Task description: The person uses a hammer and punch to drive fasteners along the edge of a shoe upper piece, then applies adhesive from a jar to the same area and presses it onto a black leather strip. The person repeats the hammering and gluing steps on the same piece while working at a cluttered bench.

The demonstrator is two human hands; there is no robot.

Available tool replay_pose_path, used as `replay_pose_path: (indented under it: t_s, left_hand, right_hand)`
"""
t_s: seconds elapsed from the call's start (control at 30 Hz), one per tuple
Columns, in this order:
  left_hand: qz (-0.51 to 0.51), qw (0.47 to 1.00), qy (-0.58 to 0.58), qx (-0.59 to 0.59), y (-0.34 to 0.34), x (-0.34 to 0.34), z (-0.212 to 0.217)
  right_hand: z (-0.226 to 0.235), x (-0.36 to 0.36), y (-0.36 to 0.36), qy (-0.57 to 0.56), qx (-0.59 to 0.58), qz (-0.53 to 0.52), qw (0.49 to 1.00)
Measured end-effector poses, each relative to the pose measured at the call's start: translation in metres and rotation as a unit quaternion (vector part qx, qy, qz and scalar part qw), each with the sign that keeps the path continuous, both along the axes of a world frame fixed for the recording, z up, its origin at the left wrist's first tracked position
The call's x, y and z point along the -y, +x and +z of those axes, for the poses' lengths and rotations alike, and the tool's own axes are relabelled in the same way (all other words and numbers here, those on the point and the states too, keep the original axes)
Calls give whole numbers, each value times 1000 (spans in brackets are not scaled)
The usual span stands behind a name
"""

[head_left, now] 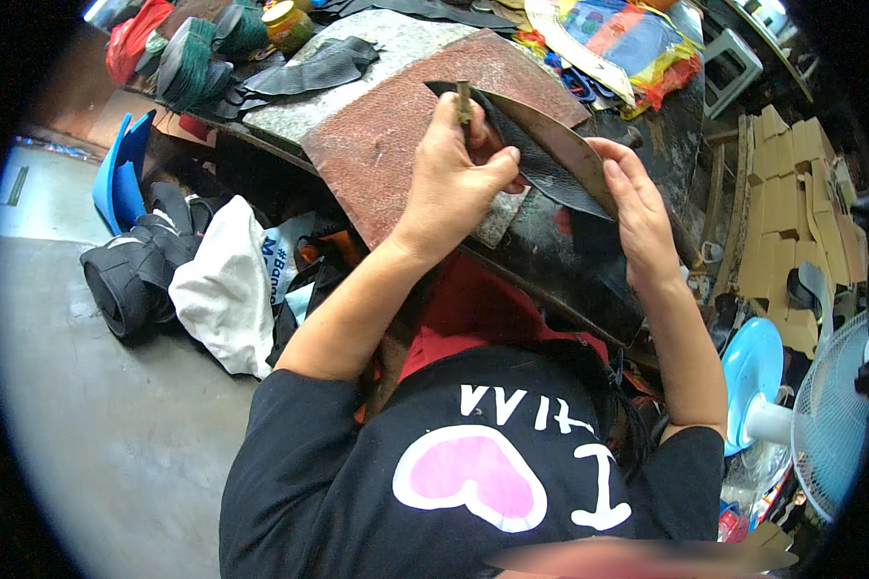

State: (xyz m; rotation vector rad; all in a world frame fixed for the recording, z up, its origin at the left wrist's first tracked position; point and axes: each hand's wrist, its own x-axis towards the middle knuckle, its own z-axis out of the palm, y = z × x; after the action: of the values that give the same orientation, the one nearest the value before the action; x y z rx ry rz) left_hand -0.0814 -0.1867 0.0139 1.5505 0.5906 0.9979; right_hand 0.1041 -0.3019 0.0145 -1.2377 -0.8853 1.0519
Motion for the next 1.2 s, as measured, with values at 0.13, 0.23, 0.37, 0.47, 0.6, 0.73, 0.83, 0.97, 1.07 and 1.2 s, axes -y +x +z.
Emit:
replay_pose_path:
  t_s: [0.13,0.23,0.37,0.47,0.6,0.73,0.83,0.97,1.07,1.2]
  left_hand:
    - [11,1000,-16,-11,-8,4,3]
    - [-6,999,-46,-15,-14,2,8]
    - [-9,997,-68,27,-13,1,11]
    - [49,996,31,-67,-9,-1,11]
    - [30,999,11,14,-3,2,3]
    - [72,988,124,-61,-10,-2,0]
    - [67,997,33,-32,-18,-6,-1]
    - [104,990,49,-77,-18,-5,-6]
    - [91,991,86,-53,-20,-8,-6]
    - [64,998,-17,9,-24,-6,-5]
  right_hand:
    - [0,-6,-2,-33,1,2,999]
    - [8,-2,-4,7,64,81,995]
    - [20,4,-9,-68,121,165,976]
    - [16,9,-14,84,234,145,958]
    - [5,11,5,79,184,37,979]
    - [13,12,49,14,-35,-108,993]
    - [22,21,73,108,74,-217,967]
    - [13,19,78,142,704,-215,662]
    - [-3,21,64,15,732,-107,673]
    - [3,23,50,101,733,-88,667]
